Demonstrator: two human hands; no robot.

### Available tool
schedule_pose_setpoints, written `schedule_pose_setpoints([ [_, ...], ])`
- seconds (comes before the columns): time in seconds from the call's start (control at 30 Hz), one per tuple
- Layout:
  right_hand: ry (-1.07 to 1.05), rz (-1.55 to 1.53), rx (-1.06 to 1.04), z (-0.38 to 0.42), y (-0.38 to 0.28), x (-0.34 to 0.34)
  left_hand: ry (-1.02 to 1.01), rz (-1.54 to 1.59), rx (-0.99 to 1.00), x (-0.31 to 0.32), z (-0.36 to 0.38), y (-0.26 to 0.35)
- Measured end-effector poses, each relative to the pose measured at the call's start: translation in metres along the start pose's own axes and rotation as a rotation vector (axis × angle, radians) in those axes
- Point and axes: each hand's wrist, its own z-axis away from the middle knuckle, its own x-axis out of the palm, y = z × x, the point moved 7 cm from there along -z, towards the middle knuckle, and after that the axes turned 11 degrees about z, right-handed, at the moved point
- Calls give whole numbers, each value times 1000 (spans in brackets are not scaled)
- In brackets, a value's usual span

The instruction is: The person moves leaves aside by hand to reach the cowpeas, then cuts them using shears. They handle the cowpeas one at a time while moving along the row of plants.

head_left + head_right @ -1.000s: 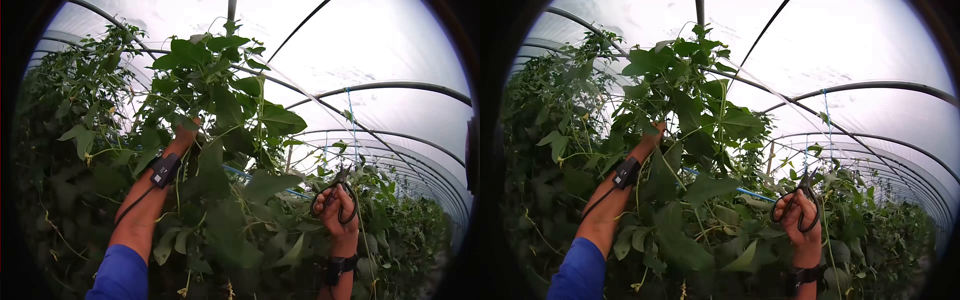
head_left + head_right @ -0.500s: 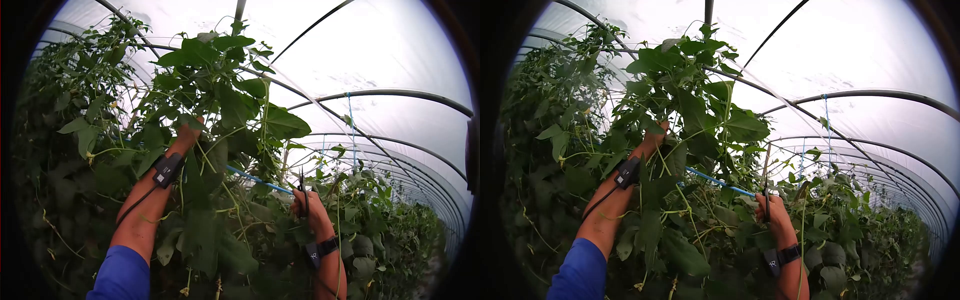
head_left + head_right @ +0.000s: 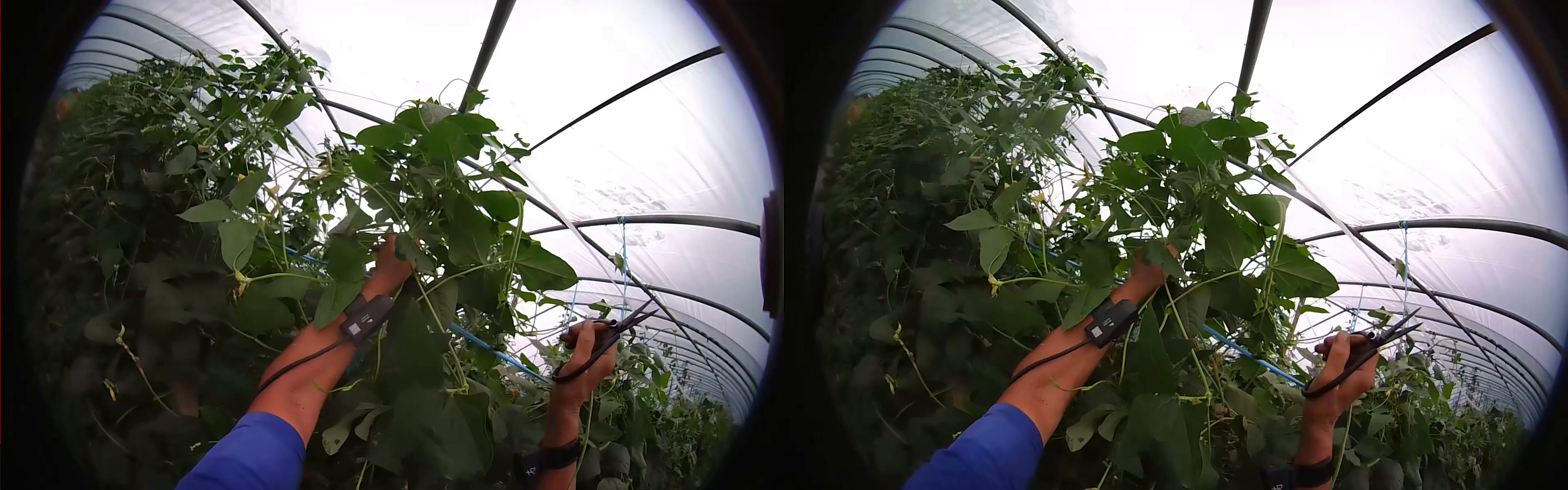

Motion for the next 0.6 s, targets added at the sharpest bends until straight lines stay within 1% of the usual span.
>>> schedule_pose_setpoints([
  [0.03,-111,-21,-53,-2,-19,21,87,-101,129,0,0,6],
  [0.07,-216,-36,-99,-2,-37,45,93,-107,135,-9,-5,24],
  [0.1,-348,-78,-154,-3,-52,70,7,-33,27,-19,-14,51],
  [0.13,-489,-101,-158,-3,-64,96,-78,39,-81,-25,-20,67],
  [0.17,-592,-101,-166,-5,-68,121,-19,109,-125,-29,-21,72],
  [0.2,-674,-159,-182,-6,-66,148,-14,99,-118,-32,-23,79],
  [0.23,-744,-136,-156,-9,-54,175,-44,45,-157,-34,-24,82],
  [0.27,-746,-146,-163,-12,-33,200,-73,-9,-198,-33,-24,82],
  [0.33,-687,164,-122,-19,24,248,-74,0,-186,-31,-21,75],
  [0.37,-688,155,-128,-19,41,269,-51,-12,-133,-30,-17,70],
  [0.4,-693,153,15,-18,70,285,-30,-24,-79,-29,-16,69],
  [0.43,-692,150,159,-14,80,292,-91,-39,-193,-31,-19,79],
  [0.47,-690,142,152,-12,81,301,-87,-43,-184,-34,-21,85],
  [0.53,-718,-161,505,4,82,316,-48,-84,-321,-34,-10,75],
  [0.57,-768,-178,478,7,73,318,-64,-117,-261,-30,-6,71],
  [0.6,-770,-188,478,8,75,325,-63,-126,-256,-35,-4,74],
])
